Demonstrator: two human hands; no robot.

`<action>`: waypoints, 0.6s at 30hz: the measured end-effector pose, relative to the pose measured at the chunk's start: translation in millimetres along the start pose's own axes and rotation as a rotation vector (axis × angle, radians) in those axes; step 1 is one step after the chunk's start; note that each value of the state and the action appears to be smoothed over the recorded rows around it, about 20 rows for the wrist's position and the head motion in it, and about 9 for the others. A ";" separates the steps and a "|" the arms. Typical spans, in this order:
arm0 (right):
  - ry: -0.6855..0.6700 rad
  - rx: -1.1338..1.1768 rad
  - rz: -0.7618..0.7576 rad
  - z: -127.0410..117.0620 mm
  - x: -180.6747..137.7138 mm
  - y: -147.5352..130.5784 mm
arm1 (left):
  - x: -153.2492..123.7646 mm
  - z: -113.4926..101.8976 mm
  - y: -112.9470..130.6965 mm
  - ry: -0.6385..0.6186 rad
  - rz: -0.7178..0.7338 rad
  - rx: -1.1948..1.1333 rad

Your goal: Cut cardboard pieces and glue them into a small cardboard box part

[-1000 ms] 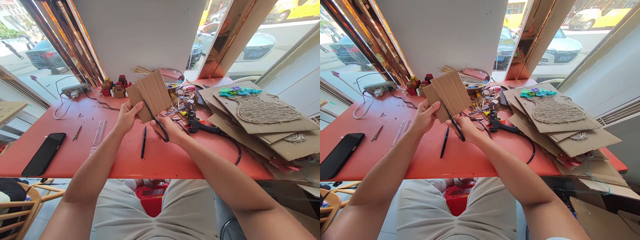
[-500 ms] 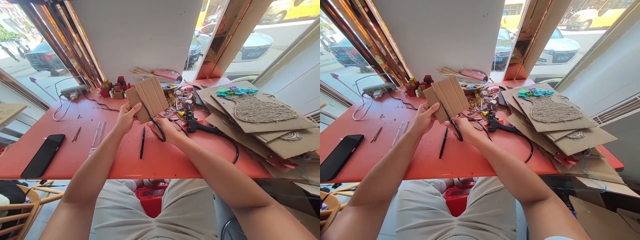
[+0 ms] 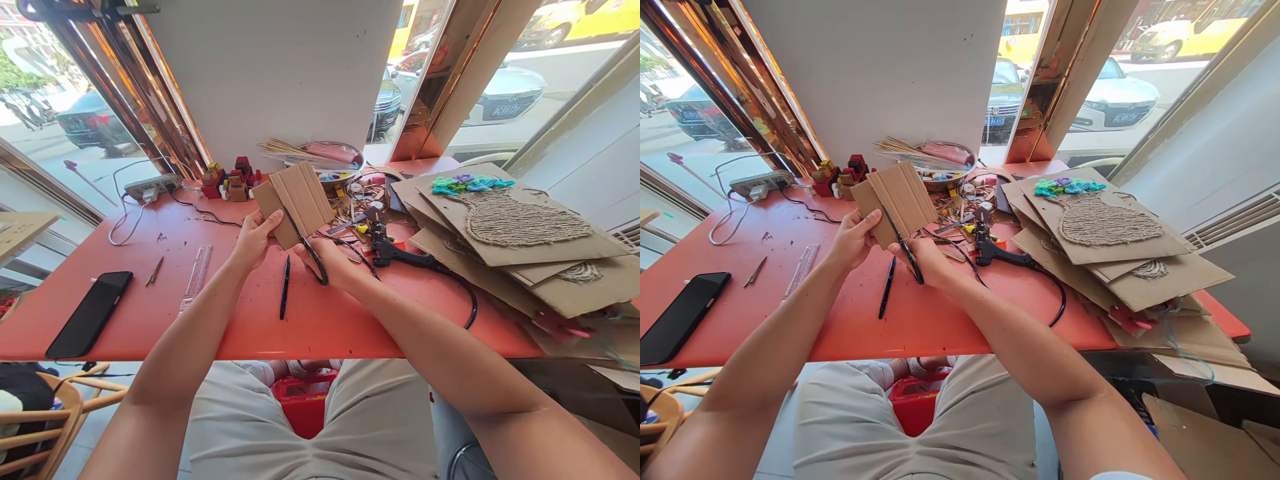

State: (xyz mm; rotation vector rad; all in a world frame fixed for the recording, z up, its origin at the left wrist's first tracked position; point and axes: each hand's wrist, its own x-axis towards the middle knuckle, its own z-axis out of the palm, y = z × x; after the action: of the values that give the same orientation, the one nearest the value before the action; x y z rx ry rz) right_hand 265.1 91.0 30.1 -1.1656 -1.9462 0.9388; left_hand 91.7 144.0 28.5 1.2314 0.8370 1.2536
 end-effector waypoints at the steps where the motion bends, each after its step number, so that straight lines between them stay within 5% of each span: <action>1: 0.007 -0.010 -0.006 -0.1 0.9 0.4 | 0.1 0.2 0.1 0.002 -0.005 -0.002; 18: -0.103 0.200 0.162 -3.7 2.7 3.2 | 4.4 -6.2 -6.5 0.006 -0.074 0.014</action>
State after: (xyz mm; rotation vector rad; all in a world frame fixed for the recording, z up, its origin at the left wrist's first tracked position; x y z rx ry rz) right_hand 268.5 95.4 29.8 -1.1914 -1.8070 1.2707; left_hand 88.0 150.3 21.6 1.1981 0.8897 1.1944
